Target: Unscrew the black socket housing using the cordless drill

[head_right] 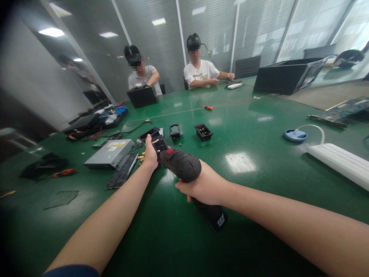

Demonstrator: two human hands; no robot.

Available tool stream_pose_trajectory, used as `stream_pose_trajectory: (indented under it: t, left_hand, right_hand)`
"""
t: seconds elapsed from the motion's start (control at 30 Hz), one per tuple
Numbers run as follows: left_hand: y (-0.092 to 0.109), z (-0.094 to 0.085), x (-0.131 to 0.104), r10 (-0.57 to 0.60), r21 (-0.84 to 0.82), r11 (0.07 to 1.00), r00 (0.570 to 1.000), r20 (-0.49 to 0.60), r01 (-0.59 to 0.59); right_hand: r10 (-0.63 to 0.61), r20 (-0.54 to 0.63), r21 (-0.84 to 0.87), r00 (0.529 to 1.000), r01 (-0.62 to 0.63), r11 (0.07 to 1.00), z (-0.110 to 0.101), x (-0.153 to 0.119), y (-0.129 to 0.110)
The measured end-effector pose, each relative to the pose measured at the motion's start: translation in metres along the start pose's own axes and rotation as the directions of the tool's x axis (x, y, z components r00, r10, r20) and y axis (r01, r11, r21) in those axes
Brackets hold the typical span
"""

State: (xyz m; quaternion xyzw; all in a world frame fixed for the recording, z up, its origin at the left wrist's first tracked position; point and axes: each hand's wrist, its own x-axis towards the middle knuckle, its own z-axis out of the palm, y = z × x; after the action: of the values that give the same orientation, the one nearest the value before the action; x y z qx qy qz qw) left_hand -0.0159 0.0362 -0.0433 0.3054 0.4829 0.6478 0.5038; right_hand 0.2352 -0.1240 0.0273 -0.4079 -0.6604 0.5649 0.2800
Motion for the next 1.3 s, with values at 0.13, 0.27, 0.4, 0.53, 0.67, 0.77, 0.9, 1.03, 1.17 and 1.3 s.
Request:
stream_pose_trajectory:
  t: [0.13,0.27,0.4,0.53,0.67,0.77,0.9,1.03,1.17,1.3]
  left_hand:
    - [0.002,0.001,-0.002,-0.015,-0.009,1.000,1.000,-0.006,0.014]
    - [0.006,0.004,-0.006,-0.031,-0.015,0.999,0.999,-0.012,0.031]
    - [0.007,0.005,-0.008,-0.034,-0.024,0.999,0.999,-0.020,0.033]
    - [0.006,0.003,-0.007,-0.032,-0.025,0.999,0.999,-0.010,0.032]
    - [0.004,0.001,-0.004,-0.025,-0.011,1.000,1.000,-0.015,0.025]
    - [0.003,0.000,-0.003,-0.021,0.000,1.000,1.000,-0.022,0.021]
    - [0.002,0.000,-0.002,-0.017,-0.010,1.000,1.000,-0.021,0.017]
    - [0.002,0.001,-0.003,-0.020,-0.015,1.000,1.000,-0.011,0.019]
    - [0.002,0.001,-0.002,-0.019,-0.010,1.000,1.000,-0.007,0.019]
    - [0.000,0.000,0.000,-0.014,-0.009,1.000,1.000,-0.005,0.014]
  right_hand:
    - [-0.002,0.006,0.007,1.000,0.002,1.000,0.000,-0.002,-0.004]
    - [0.000,0.045,0.019,0.999,-0.001,1.000,-0.002,-0.004,-0.012]
    - [-0.006,0.041,0.050,0.999,0.004,0.999,-0.003,-0.005,-0.013]
    - [-0.033,0.042,0.093,0.999,0.029,0.995,-0.003,-0.005,-0.007]
    - [-0.078,0.049,0.166,0.996,0.069,0.984,-0.004,-0.005,-0.004]
    - [-0.089,0.064,0.206,0.994,0.074,0.976,-0.005,-0.005,-0.004]
    - [-0.098,0.061,0.200,0.993,0.085,0.976,-0.004,-0.005,-0.002]
    - [-0.098,0.053,0.164,0.994,0.088,0.983,-0.003,-0.005,-0.001]
    - [-0.091,0.051,0.147,0.995,0.083,0.986,-0.002,-0.005,-0.005]
    - [-0.082,0.044,0.143,0.996,0.075,0.987,-0.002,-0.005,-0.006]
